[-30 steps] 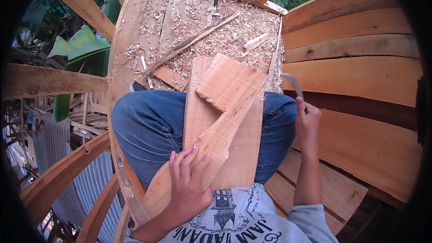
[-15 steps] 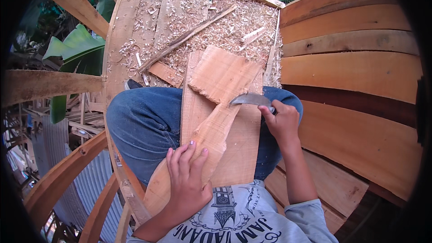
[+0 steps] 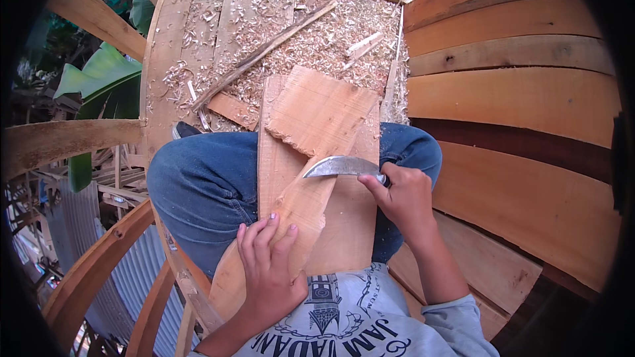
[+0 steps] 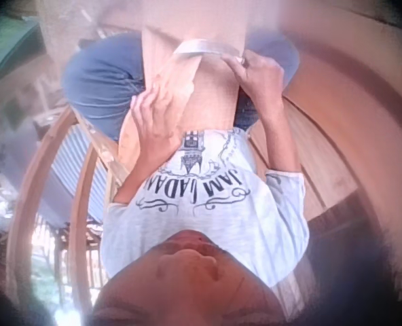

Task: The person carves a rectangular wooden plank using a curved knife. They hold the plank on their lap and repeatedly shave off thin layers of wood, creating wood shavings that accumulate on the platform.

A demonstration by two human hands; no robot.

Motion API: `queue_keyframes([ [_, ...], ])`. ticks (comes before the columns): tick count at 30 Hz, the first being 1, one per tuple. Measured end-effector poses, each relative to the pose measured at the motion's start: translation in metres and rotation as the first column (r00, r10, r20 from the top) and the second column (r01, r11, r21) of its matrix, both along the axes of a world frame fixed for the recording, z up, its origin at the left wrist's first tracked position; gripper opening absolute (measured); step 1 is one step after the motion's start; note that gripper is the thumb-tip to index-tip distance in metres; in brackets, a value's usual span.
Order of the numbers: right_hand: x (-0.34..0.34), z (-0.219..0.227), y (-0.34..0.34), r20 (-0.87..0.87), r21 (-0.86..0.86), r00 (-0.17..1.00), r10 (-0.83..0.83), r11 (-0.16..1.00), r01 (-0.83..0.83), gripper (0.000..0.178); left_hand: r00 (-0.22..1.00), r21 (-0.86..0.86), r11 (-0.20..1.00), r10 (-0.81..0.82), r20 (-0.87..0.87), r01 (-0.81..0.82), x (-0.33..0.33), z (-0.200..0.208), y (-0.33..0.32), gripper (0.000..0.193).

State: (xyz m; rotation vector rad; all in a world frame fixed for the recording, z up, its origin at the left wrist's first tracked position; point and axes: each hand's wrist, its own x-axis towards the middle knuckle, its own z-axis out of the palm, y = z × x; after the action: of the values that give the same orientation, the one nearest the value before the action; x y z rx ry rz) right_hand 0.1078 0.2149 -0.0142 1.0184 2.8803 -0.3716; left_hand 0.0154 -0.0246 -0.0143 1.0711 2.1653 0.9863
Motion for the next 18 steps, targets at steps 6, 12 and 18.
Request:
queue_keyframes([
  [6, -0.006, -0.013, 0.029, 0.052, 0.157, 0.999, 0.003, 0.988, -0.011, 0.061, 1.0, -0.031, 0.999, -0.023, -0.003, 0.023, -0.004, 0.001, 0.003, 0.072],
  [12, -0.006, -0.018, 0.049, -0.013, 0.221, 0.998, -0.068, 0.973, 0.069, 0.063, 1.0, -0.023, 1.0, -0.021, -0.013, 0.021, -0.004, 0.002, 0.003, 0.072],
  [18, -0.007, -0.022, 0.048, 0.001, 0.242, 0.997, -0.074, 0.968, 0.072, 0.065, 0.999, -0.019, 1.0, -0.017, -0.04, 0.016, -0.002, 0.001, 0.001, 0.071],
])
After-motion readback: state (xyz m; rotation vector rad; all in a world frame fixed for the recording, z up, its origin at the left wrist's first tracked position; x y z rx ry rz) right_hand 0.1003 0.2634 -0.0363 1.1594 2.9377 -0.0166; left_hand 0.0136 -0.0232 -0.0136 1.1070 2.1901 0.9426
